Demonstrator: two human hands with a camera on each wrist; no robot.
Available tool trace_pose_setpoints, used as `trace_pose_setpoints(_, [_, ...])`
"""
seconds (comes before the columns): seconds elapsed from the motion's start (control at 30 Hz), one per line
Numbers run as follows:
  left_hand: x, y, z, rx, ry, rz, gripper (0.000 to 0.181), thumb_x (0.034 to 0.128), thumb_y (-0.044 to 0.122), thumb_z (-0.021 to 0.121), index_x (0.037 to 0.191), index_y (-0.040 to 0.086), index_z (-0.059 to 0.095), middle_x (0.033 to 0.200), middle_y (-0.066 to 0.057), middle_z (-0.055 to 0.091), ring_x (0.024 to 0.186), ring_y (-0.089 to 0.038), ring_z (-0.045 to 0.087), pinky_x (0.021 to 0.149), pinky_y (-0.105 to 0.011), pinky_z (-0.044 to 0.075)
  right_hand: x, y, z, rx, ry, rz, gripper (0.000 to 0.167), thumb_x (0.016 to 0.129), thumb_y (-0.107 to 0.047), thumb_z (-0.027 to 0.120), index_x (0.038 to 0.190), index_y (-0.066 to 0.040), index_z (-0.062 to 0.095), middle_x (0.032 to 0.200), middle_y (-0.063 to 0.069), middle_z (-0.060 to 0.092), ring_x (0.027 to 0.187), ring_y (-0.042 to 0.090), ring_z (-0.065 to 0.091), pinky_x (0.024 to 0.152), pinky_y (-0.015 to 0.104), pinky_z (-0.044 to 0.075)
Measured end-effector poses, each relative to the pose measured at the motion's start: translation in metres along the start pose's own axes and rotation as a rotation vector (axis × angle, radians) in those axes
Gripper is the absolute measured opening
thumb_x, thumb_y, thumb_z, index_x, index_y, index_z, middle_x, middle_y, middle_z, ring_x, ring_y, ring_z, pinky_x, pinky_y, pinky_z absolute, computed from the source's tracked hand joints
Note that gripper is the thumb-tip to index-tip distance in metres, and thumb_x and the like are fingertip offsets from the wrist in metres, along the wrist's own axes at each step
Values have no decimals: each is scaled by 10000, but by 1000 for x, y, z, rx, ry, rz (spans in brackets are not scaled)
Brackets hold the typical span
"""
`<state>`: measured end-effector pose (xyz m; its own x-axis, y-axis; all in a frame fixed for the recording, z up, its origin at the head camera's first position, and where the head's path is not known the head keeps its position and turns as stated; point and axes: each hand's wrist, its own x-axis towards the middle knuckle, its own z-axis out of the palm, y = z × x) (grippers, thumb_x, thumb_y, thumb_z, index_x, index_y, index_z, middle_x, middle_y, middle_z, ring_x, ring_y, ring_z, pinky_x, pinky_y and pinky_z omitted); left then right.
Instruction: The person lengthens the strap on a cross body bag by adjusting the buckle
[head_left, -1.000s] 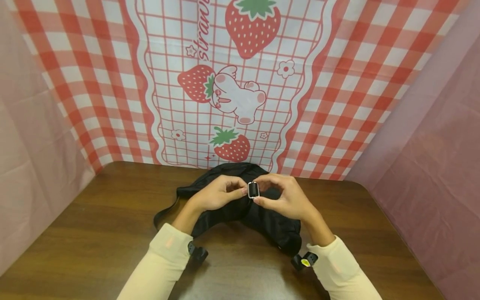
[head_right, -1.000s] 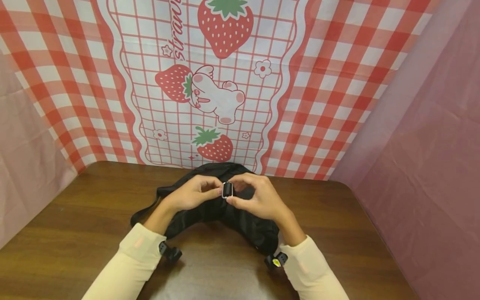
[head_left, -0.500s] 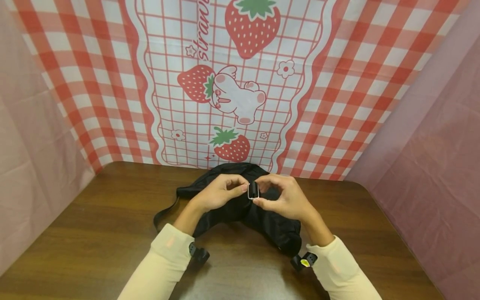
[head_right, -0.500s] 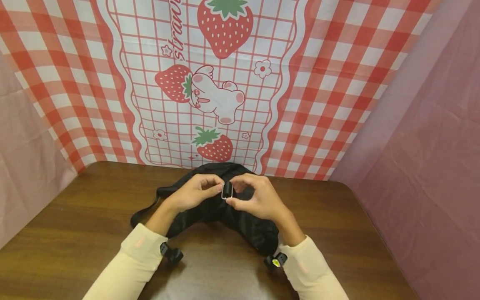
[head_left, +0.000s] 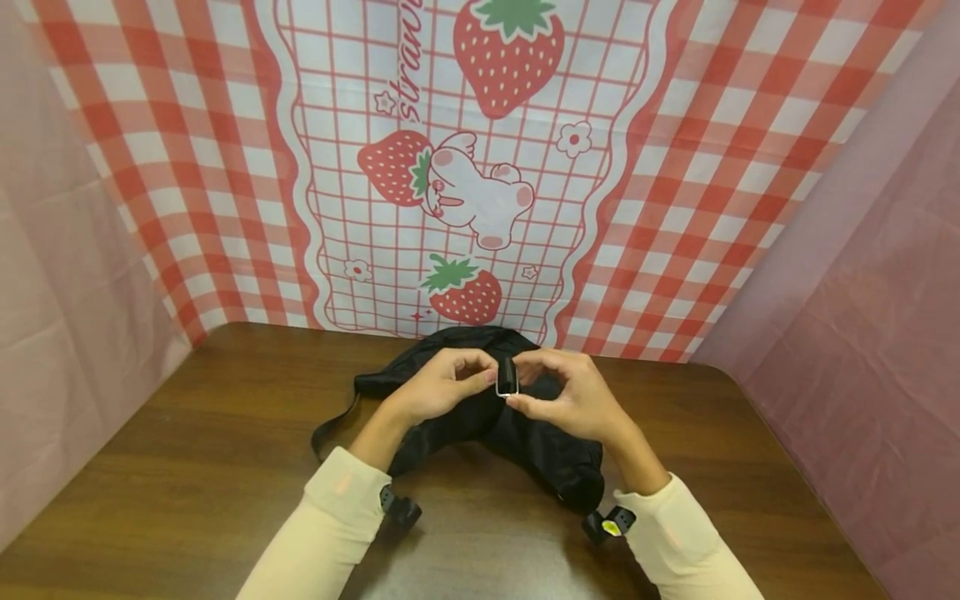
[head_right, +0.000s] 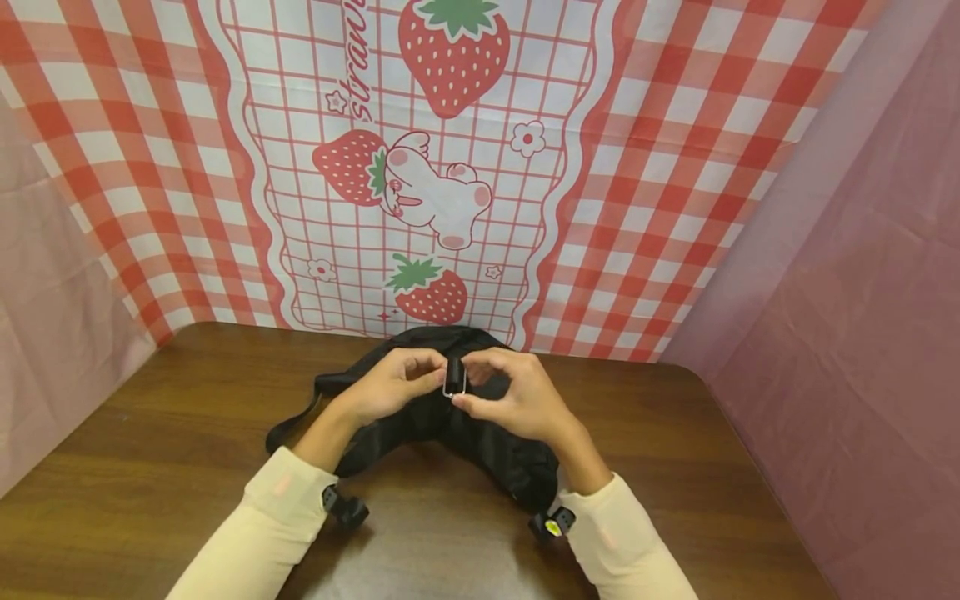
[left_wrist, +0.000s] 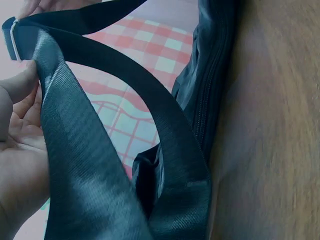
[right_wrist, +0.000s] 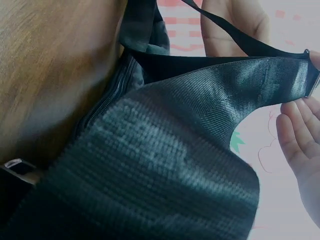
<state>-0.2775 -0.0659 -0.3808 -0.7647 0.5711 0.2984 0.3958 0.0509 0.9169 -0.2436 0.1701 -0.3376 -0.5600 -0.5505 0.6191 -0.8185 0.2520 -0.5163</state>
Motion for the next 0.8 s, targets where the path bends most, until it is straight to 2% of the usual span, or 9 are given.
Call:
trace_pose_setpoints(0.1, [0, 1, 1, -11, 16, -11, 181, 1059, 165, 591, 1103, 22, 694, 998, -41, 657, 903, -178, 575, 823, -320, 491, -2, 11, 0, -6, -8, 3, 420, 744, 47, 874, 1133, 31, 719, 889, 78, 724, 787, 296, 688, 699, 478, 587])
trace_pose_setpoints(0.27, [0, 0, -4, 91, 11, -57, 217, 1056, 222, 604, 1153, 63, 716, 1108, -40, 700, 1025, -178, 640, 910, -359, 527, -5, 21, -2, -22, 8, 3, 424, 768, -13, 883, 1162, -11, 725, 921, 28, 736, 809, 235, 703, 723, 433, 600])
trace_pose_setpoints(0.37, [-1, -3, -8, 136, -5, -62, 198, 1049, 187, 614, 1144, 49, 720, 1096, -51, 712, 1021, -180, 647, 914, -366, 533, -6, 21, -3, -29, 16, 14, 411, 783, -25, 877, 1165, -15, 725, 924, 14, 736, 816, 205, 703, 734, 416, 600])
trace_pose_setpoints(0.53, [0, -6, -7, 124, -12, -47, 166, 1041, 159, 624, 1114, 43, 718, 1061, -51, 711, 994, -183, 651, 896, -348, 536, -6, 20, -4, -30, 19, 42, 404, 805, -30, 865, 1183, -15, 723, 949, 12, 749, 850, 178, 715, 763, 422, 603])
trace_pose_setpoints(0.8, [2, -6, -1, 95, 26, -26, 189, 1050, 215, 615, 1111, 72, 721, 1035, -44, 704, 965, -196, 650, 875, -357, 534, -5, 20, -1, 1, 21, 40, 415, 817, -14, 855, 1208, -19, 717, 997, 44, 763, 888, 184, 730, 795, 460, 601])
